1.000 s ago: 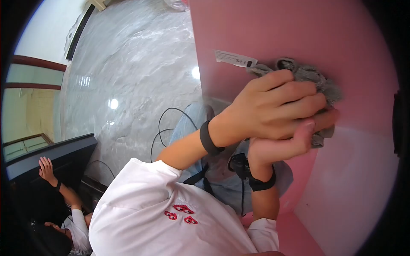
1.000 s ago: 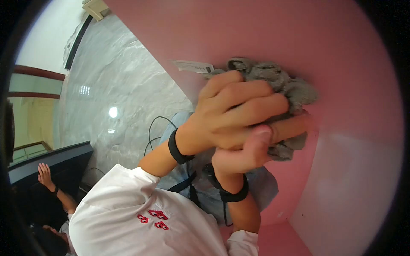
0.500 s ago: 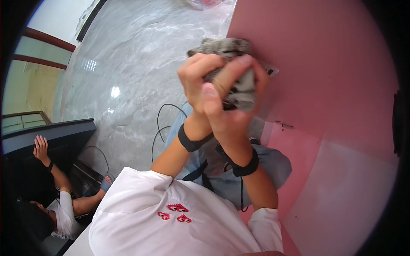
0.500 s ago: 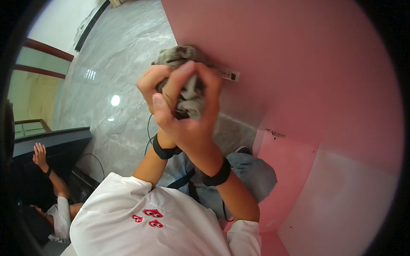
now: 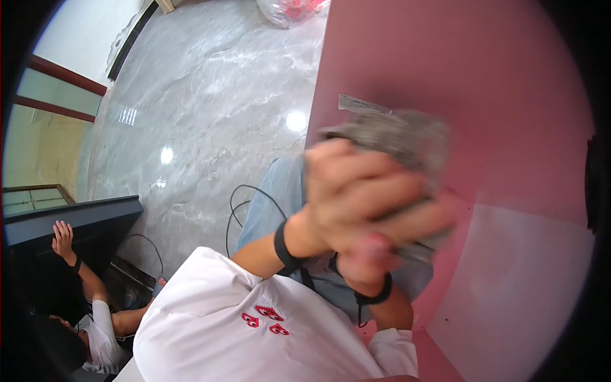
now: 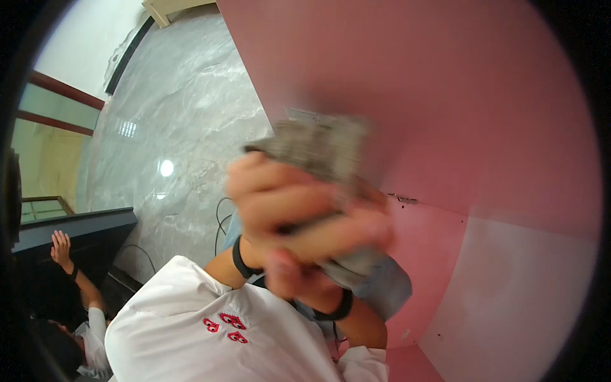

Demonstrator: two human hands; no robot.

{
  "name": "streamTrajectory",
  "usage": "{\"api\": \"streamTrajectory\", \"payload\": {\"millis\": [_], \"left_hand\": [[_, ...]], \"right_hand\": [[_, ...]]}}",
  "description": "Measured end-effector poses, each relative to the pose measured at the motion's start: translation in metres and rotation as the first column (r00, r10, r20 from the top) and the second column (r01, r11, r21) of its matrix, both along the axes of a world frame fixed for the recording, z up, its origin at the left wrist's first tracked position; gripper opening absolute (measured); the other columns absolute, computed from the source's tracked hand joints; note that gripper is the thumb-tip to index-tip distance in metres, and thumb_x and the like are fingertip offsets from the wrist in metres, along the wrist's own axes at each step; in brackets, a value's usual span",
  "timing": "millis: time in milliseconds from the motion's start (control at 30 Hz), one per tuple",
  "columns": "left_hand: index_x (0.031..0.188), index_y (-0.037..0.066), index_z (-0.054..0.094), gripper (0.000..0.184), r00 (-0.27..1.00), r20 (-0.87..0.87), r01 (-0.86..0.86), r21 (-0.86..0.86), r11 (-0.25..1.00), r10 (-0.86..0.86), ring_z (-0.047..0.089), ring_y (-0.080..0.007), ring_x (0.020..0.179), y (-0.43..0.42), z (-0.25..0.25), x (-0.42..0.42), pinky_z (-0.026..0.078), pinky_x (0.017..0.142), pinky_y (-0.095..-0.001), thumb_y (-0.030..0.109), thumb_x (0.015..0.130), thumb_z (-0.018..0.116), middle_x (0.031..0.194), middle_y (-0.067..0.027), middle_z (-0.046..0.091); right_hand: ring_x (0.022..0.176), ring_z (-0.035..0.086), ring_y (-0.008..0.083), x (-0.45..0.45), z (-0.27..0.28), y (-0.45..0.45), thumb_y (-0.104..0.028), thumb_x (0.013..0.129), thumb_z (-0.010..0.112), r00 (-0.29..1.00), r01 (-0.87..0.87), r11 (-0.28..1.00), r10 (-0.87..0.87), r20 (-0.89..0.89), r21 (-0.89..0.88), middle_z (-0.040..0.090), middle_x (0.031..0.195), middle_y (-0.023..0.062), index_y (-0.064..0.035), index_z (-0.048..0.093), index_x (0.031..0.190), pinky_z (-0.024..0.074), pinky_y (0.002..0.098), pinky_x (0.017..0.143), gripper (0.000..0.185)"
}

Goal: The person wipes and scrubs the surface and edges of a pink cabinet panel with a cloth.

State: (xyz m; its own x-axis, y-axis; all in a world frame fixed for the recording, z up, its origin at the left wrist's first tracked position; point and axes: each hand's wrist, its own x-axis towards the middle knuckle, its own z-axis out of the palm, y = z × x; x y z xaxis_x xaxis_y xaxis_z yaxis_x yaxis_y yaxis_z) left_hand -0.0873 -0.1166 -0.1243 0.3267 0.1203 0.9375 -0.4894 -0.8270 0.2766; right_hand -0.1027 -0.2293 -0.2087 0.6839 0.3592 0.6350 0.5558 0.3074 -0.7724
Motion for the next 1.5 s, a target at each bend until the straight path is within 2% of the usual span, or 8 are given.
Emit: {"api": "streamTrajectory", "payload": {"millis": [233,500,900,1033,1233,1300,1433,1500], "left_hand": [[0.088,0.014,0.072,0.023,0.978,0.108,0.184,-0.066,0.981,-0.176,0.057,-0.0192,0.096,-0.06,0.043,0.047,0.044,0.085,-0.0363,0.029,0.073,0.062,0.096,0.0001,0.06],[0.08,0.02,0.071,0.014,0.95,0.14,-0.269,-0.075,0.96,0.277,0.058,-0.0168,0.099,-0.025,0.024,0.067,0.043,0.089,-0.0374,0.026,0.069,0.065,0.099,0.0046,0.06],[0.119,0.016,0.074,0.047,0.935,0.04,-0.353,0.052,0.934,0.352,0.06,-0.0275,0.103,0.04,-0.016,0.005,0.044,0.093,-0.0415,0.012,0.072,0.07,0.115,-0.0059,0.061],[0.129,0.007,0.064,0.053,0.923,-0.384,-0.148,-0.372,0.917,-0.007,0.06,-0.0297,0.115,0.035,-0.015,-0.056,0.046,0.103,-0.0399,0.008,0.078,0.077,0.125,-0.0144,0.06],[0.147,0.009,0.04,0.081,0.996,-0.011,0.044,-0.812,0.582,-0.091,0.056,-0.0298,0.125,0.004,0.012,-0.052,0.048,0.107,-0.041,0.006,0.08,0.086,0.136,-0.0117,0.052],[0.149,0.007,0.032,0.084,0.986,0.135,0.165,-0.839,0.519,-0.097,0.054,-0.0324,0.127,-0.02,0.029,-0.049,0.048,0.108,-0.044,0.01,0.084,0.084,0.138,-0.015,0.05],[0.148,0.001,0.033,0.079,1.0,-0.002,-0.007,-0.623,0.782,0.008,0.049,-0.0351,0.132,-0.046,0.013,-0.026,0.039,0.114,-0.0483,0.013,0.086,0.081,0.141,-0.0184,0.049],[0.147,0.0,0.041,0.075,0.938,-0.304,0.067,-0.313,0.947,-0.167,0.048,-0.0365,0.134,-0.035,0.009,-0.027,0.036,0.115,-0.0488,0.011,0.084,0.081,0.144,-0.0201,0.048]], "right_hand": [[0.137,0.037,0.0259,0.035,0.077,-0.03,-0.028,0.09,0.075,0.961,0.227,0.96,-0.193,-0.198,0.166,0.031,0.153,0.0068,-0.0016,0.04,0.149,0.0345,0.0366,0.114,0.074],[0.124,0.045,0.0215,0.068,0.096,0.031,-0.021,0.09,0.072,0.956,0.126,0.958,-0.048,-0.288,0.257,0.043,0.138,0.0067,-0.0013,0.044,0.143,0.0402,0.0359,0.106,0.063],[0.113,0.055,0.012,0.054,0.078,0.061,-0.018,0.093,0.071,0.914,-0.309,0.945,0.327,-0.241,0.111,0.058,0.126,0.0048,-0.002,0.048,0.142,0.0464,0.0282,0.097,0.057],[0.117,0.056,0.0138,0.036,0.076,0.035,-0.02,0.096,0.072,0.72,-0.453,0.883,0.444,-0.534,0.125,0.056,0.131,0.0068,-0.006,0.047,0.146,0.048,0.0308,0.098,0.058],[0.115,0.057,0.0218,0.024,0.07,0.007,-0.025,0.093,0.075,0.994,0.096,0.995,-0.097,-0.058,-0.021,0.051,0.129,0.0113,-0.0076,0.047,0.148,0.0485,0.0374,0.099,0.064],[0.125,0.052,0.0237,0.023,0.082,-0.016,-0.037,0.093,0.074,0.946,-0.059,0.998,0.05,-0.322,-0.018,0.048,0.137,0.0123,-0.0054,0.039,0.153,0.0439,0.0398,0.106,0.075],[0.144,0.041,0.0288,0.026,0.09,-0.058,-0.057,0.091,0.072,0.55,-0.418,0.831,0.554,-0.625,0.368,0.041,0.154,0.0162,-0.0042,0.025,0.161,0.0349,0.0445,0.119,0.099],[0.149,0.037,0.0299,0.032,0.104,-0.09,-0.051,0.089,0.077,0.625,-0.387,0.879,0.473,-0.621,0.28,0.037,0.16,0.0185,-0.0044,0.026,0.161,0.0329,0.0443,0.121,0.1]]}}
